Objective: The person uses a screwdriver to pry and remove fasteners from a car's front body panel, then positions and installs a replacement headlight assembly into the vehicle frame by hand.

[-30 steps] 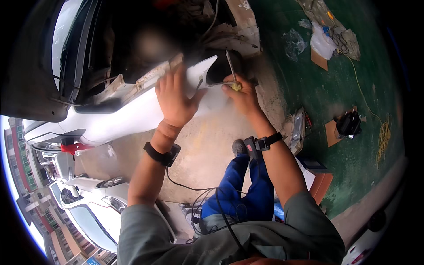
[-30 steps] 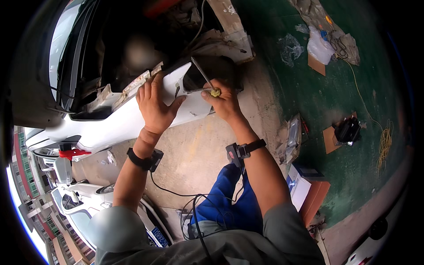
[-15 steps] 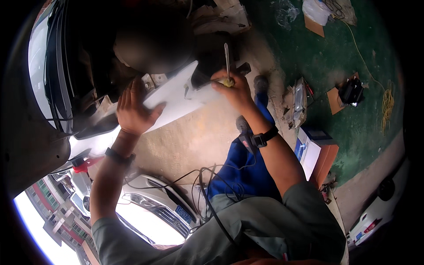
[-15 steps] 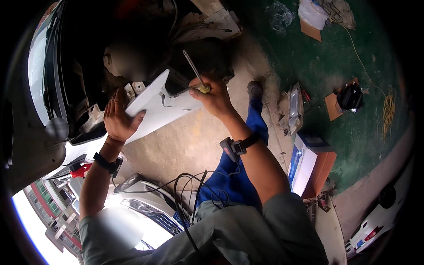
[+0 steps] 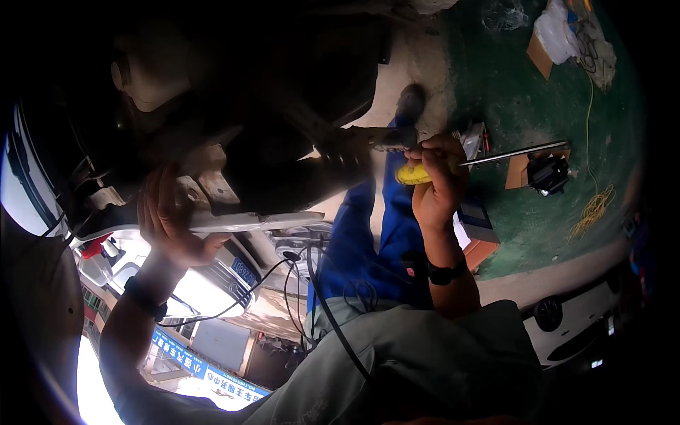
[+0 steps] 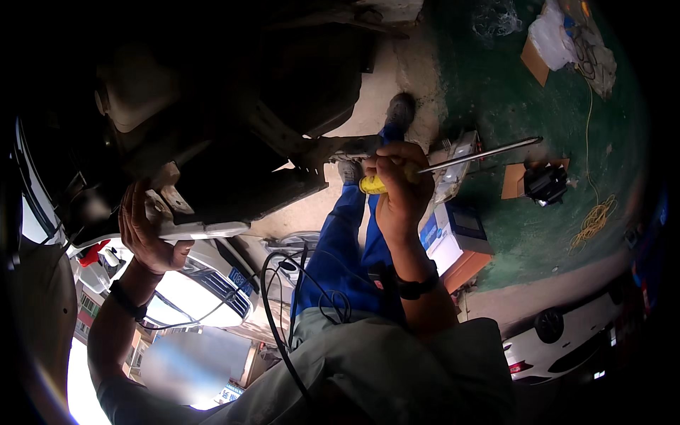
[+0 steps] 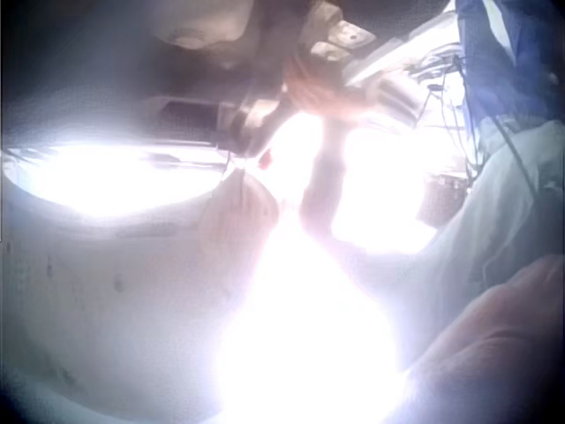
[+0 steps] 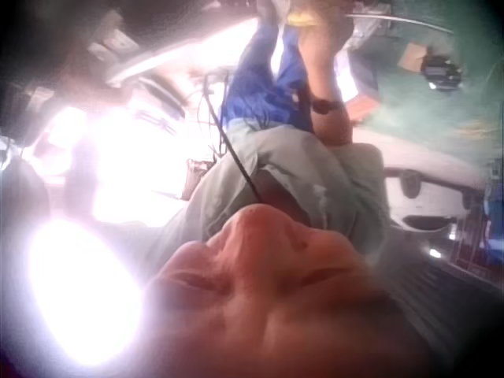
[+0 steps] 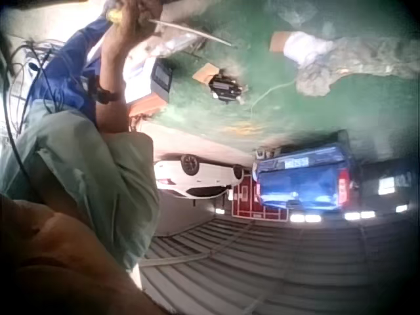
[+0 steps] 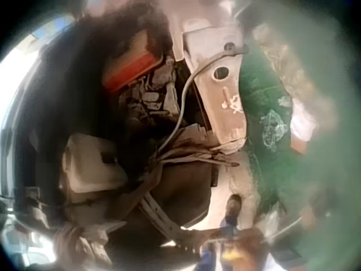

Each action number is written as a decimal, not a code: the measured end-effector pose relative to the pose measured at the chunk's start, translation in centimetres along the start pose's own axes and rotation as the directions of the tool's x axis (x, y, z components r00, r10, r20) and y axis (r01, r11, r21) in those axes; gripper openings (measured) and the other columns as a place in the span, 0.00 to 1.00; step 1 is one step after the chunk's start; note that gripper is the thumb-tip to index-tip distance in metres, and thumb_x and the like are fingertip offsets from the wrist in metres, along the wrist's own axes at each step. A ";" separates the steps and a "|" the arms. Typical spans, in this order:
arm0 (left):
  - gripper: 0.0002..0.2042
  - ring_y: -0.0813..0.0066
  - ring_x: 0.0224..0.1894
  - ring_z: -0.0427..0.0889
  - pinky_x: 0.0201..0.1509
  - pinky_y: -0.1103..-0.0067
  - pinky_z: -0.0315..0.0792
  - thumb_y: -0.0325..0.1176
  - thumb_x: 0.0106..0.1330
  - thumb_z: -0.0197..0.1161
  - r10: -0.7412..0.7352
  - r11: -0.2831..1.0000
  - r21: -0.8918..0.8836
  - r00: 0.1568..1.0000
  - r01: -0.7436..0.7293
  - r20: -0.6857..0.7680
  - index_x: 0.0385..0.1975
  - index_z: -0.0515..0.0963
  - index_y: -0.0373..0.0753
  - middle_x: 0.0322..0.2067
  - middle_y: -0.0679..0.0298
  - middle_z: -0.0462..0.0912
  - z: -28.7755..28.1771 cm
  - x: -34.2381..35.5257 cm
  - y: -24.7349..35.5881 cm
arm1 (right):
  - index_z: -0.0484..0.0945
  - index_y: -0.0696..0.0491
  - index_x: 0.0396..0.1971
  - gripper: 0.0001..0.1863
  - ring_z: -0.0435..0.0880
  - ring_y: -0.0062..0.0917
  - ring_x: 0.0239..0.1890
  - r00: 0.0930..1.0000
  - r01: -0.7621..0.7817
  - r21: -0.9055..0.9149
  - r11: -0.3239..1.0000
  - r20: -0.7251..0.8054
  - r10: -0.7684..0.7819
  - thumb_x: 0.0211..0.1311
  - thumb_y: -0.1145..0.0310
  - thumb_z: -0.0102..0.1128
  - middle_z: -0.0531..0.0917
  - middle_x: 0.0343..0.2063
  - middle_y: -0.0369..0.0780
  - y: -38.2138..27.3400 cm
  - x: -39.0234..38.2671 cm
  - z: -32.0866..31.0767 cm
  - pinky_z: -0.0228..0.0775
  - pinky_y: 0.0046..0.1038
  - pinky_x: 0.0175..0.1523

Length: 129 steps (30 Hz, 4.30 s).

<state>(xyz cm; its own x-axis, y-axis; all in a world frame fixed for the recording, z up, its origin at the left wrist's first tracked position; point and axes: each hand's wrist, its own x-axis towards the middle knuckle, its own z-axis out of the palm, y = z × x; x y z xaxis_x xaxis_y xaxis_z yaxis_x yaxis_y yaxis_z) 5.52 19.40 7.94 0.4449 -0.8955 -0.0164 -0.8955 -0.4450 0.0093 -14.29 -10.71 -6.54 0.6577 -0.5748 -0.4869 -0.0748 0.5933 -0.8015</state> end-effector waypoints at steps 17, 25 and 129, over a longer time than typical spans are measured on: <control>0.43 0.43 0.58 0.76 0.63 0.56 0.70 0.65 0.68 0.44 -0.070 0.994 -0.074 0.992 0.078 0.108 0.65 0.59 0.26 0.57 0.39 0.72 -0.1 -1.1 -0.6 | 0.79 0.57 0.40 0.07 0.77 0.14 0.28 0.931 -0.304 -0.357 0.883 0.086 0.355 0.63 0.76 0.63 0.82 0.29 0.36 -1.8 4.0 1.6 0.68 0.16 0.35; 0.41 0.43 0.59 0.76 0.63 0.54 0.70 0.64 0.69 0.43 -0.087 0.990 -0.092 0.983 0.103 0.161 0.66 0.58 0.28 0.58 0.40 0.72 -0.7 -1.6 -0.6 | 0.79 0.58 0.40 0.08 0.73 0.11 0.27 0.880 -0.253 -0.549 0.796 0.211 0.425 0.66 0.71 0.65 0.80 0.27 0.32 -1.7 4.3 1.7 0.66 0.15 0.33; 0.41 0.45 0.58 0.77 0.65 0.62 0.69 0.62 0.66 0.53 -0.095 0.994 0.031 0.981 0.101 -0.166 0.64 0.65 0.28 0.58 0.43 0.75 0.9 -1.5 1.7 | 0.75 0.55 0.36 0.06 0.77 0.19 0.28 0.900 -0.215 0.360 0.908 -0.288 0.327 0.68 0.68 0.59 0.76 0.28 0.33 -6.7 -14.2 -19.2 0.70 0.21 0.30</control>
<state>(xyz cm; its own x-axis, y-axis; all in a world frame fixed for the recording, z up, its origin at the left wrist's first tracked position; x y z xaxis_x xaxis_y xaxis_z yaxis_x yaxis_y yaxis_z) 3.33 20.00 7.11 0.5241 -0.8385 0.1494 -0.8459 -0.5329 -0.0231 -37.53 -17.32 -0.87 0.3519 -0.4855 -0.8003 0.0611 0.8651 -0.4979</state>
